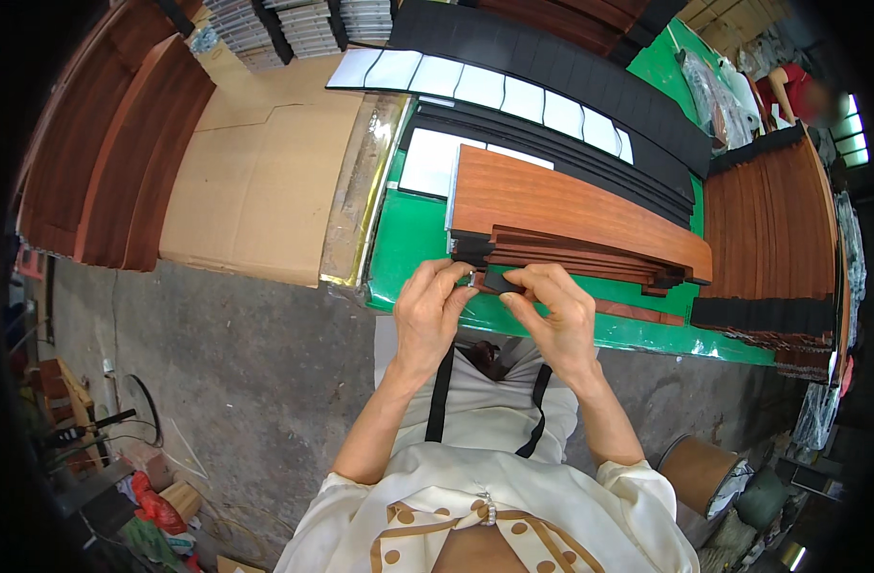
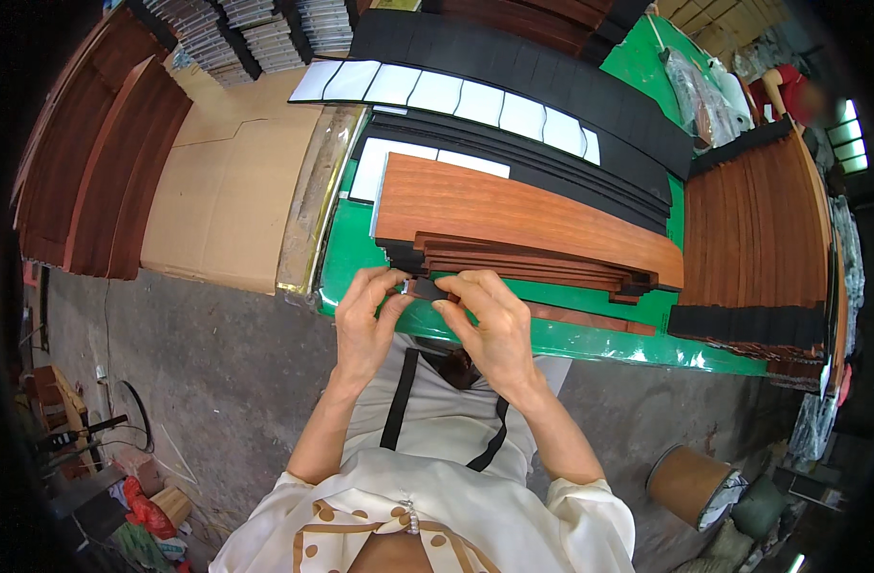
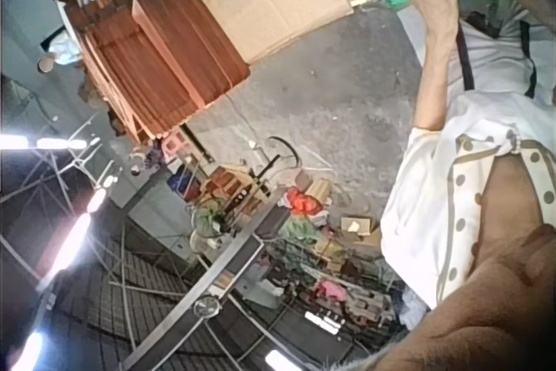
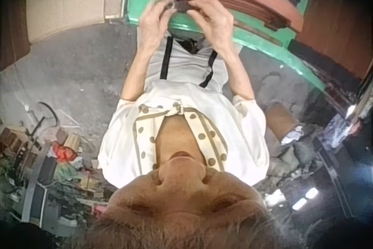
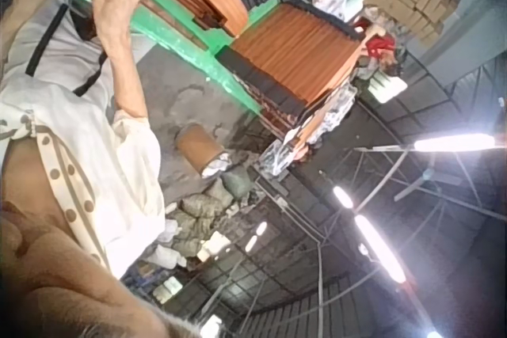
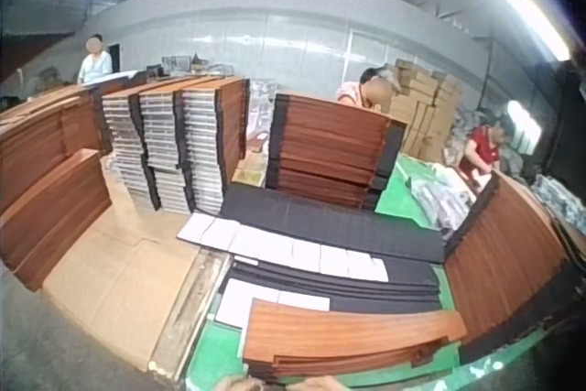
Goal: Applying black adhesive strips to wooden furniture panels and stacking them.
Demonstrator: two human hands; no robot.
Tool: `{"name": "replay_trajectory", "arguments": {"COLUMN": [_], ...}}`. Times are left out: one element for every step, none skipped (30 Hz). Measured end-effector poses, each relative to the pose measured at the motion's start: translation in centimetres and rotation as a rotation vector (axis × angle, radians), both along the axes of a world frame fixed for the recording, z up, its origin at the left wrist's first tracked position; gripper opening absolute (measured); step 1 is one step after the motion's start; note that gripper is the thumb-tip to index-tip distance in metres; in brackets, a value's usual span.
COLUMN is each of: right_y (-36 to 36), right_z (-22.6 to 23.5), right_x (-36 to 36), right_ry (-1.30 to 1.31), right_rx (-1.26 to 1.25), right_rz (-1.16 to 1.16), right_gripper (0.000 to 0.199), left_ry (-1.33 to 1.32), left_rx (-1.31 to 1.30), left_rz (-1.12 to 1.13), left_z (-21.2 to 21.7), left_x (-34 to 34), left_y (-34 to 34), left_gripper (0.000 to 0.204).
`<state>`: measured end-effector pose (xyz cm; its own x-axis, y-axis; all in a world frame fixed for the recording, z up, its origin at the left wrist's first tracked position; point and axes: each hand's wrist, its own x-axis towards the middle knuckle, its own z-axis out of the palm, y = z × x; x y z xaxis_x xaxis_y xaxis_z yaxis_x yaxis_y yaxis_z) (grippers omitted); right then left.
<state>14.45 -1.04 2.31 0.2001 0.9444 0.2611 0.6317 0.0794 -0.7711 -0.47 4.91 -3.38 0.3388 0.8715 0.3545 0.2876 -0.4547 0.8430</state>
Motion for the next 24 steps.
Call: {"name": "replay_trajectory", "arguments": {"right_y": [0.07,0.15,0.21,0.28,0.34,0.39,0.42,0.44,0.44,0.44,0.45,0.45,0.47,0.49,0.50,0.51,0.52,0.52,0.54,0.55,0.54,0.53,0.54,0.56], "right_z": [-0.26,-0.42,-0.50,-0.58,-0.64,-0.71,-0.76,-0.80,-0.82,-0.85,-0.86,-0.86,-0.84,-0.82,-0.80,-0.78,-0.77,-0.82,-0.91,-0.97,-0.97,-0.98,-1.00,-0.99], "right_x": [0.00,0.00,-0.01,0.03,0.05,0.07,0.05,0.04,0.06,0.07,0.07,0.02,-0.02,-0.05,-0.05,-0.06,-0.08,-0.10,-0.08,-0.07,-0.07,-0.08,-0.10,-0.14], "right_ry": [-0.017,-0.035,-0.035,-0.051,-0.067,-0.068,-0.079,-0.091,-0.091,-0.106,-0.120,-0.120,-0.117,-0.113,-0.113,-0.111,-0.108,-0.108,-0.114,-0.119,-0.119,-0.121,-0.124,-0.123], "right_rx": [0.015,0.030,0.031,0.042,0.053,0.053,0.058,0.063,0.063,0.070,0.077,0.076,0.078,0.079,0.079,0.077,0.075,0.075,0.079,0.083,0.083,0.085,0.086,0.086], "right_rz": [0.003,0.006,0.005,0.017,0.029,0.031,0.031,0.031,0.032,0.031,0.029,0.030,0.022,0.015,0.015,0.013,0.012,0.012,0.012,0.013,0.013,0.010,0.007,0.007], "right_gripper": [0.025,0.025,0.025,0.024,0.024,0.024,0.024,0.024,0.024,0.024,0.023,0.023,0.023,0.023,0.023,0.023,0.023,0.023,0.023,0.023,0.023,0.023,0.023,0.023], "left_ry": [-0.007,-0.015,-0.015,-0.007,0.000,-0.001,-0.007,-0.013,-0.013,-0.013,-0.012,-0.012,-0.011,-0.010,-0.010,-0.011,-0.013,-0.012,-0.010,-0.009,-0.009,-0.007,-0.005,-0.005], "left_rx": [-0.020,-0.039,-0.038,-0.034,-0.031,-0.031,-0.023,-0.016,-0.017,-0.004,0.008,0.007,-0.006,-0.019,-0.020,-0.021,-0.022,-0.022,-0.021,-0.020,-0.020,-0.023,-0.025,-0.025], "left_rz": [0.004,0.007,0.007,0.005,0.004,0.005,0.005,0.006,0.007,0.008,0.009,0.009,0.008,0.007,0.007,0.006,0.005,0.005,0.004,0.004,0.004,0.004,0.005,0.005], "left_z": [-0.08,-0.12,-0.06,0.00,0.02,-0.01,-0.03,-0.04,-0.05,-0.07,-0.09,-0.04,0.07,0.13,0.10,0.08,0.06,0.07,0.07,0.07,0.05,0.02,0.01,-0.01], "left_x": [-0.05,-0.09,-0.14,-0.15,-0.15,-0.11,-0.09,-0.07,-0.04,-0.02,-0.03,-0.07,-0.10,-0.10,-0.08,-0.08,-0.09,-0.11,-0.09,-0.08,-0.07,-0.08,-0.08,-0.08], "left_y": [0.00,0.00,0.00,-0.01,-0.01,0.00,0.00,0.00,0.01,0.03,0.04,0.03,0.02,0.02,0.02,0.02,0.02,0.02,0.03,0.03,0.02,-0.01,-0.02,-0.02], "left_gripper": [0.023,0.022,0.022,0.022,0.023,0.023,0.023,0.023,0.023,0.023,0.023,0.023,0.023,0.023,0.023,0.023,0.023,0.023,0.023,0.023,0.023,0.023,0.023,0.023]}}
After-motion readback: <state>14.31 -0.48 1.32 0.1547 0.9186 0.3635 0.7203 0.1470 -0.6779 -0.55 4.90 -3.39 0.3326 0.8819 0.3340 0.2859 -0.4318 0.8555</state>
